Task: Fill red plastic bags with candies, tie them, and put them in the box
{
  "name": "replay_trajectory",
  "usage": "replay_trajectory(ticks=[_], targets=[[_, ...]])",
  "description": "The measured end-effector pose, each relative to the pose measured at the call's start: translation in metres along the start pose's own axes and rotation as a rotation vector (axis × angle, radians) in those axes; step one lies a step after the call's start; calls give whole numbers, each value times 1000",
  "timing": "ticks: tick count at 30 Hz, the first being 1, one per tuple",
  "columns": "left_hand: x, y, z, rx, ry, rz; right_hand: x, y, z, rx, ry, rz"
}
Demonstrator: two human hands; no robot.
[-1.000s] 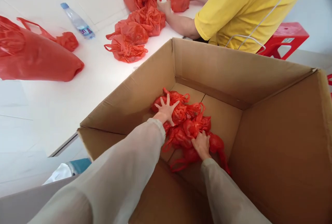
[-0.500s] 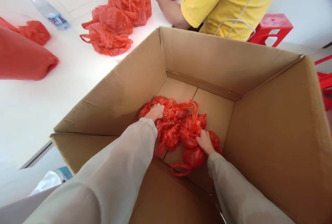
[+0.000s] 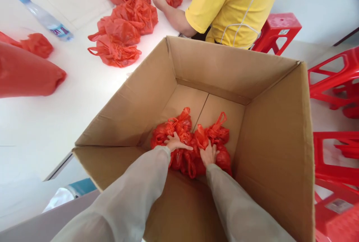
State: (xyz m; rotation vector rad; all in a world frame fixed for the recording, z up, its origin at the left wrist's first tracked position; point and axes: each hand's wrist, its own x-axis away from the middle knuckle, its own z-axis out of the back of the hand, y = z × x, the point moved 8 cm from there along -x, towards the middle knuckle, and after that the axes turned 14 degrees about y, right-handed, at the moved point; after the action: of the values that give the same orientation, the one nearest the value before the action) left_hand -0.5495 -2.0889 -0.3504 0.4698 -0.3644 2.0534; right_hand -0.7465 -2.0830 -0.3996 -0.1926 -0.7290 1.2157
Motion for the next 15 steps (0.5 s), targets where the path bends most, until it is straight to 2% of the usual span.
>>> replay_trajectory(ticks=[3,7,11,13,15], targets=[[4,12,-7,-25,15,53,-3,-15,-15,-72,-43,16],[11,25,10,-14,36,-35,-3,-22,-20,-188,-119,-15],[29,34,51,-42,52,-132,8,-26,-1,-284,-125,-83],[47,39,81,-50,76,-161,16,-34,21,-330,-99,-92],[72,43,117,-35,109,-180,27,-45,54,-377,-61,-72]])
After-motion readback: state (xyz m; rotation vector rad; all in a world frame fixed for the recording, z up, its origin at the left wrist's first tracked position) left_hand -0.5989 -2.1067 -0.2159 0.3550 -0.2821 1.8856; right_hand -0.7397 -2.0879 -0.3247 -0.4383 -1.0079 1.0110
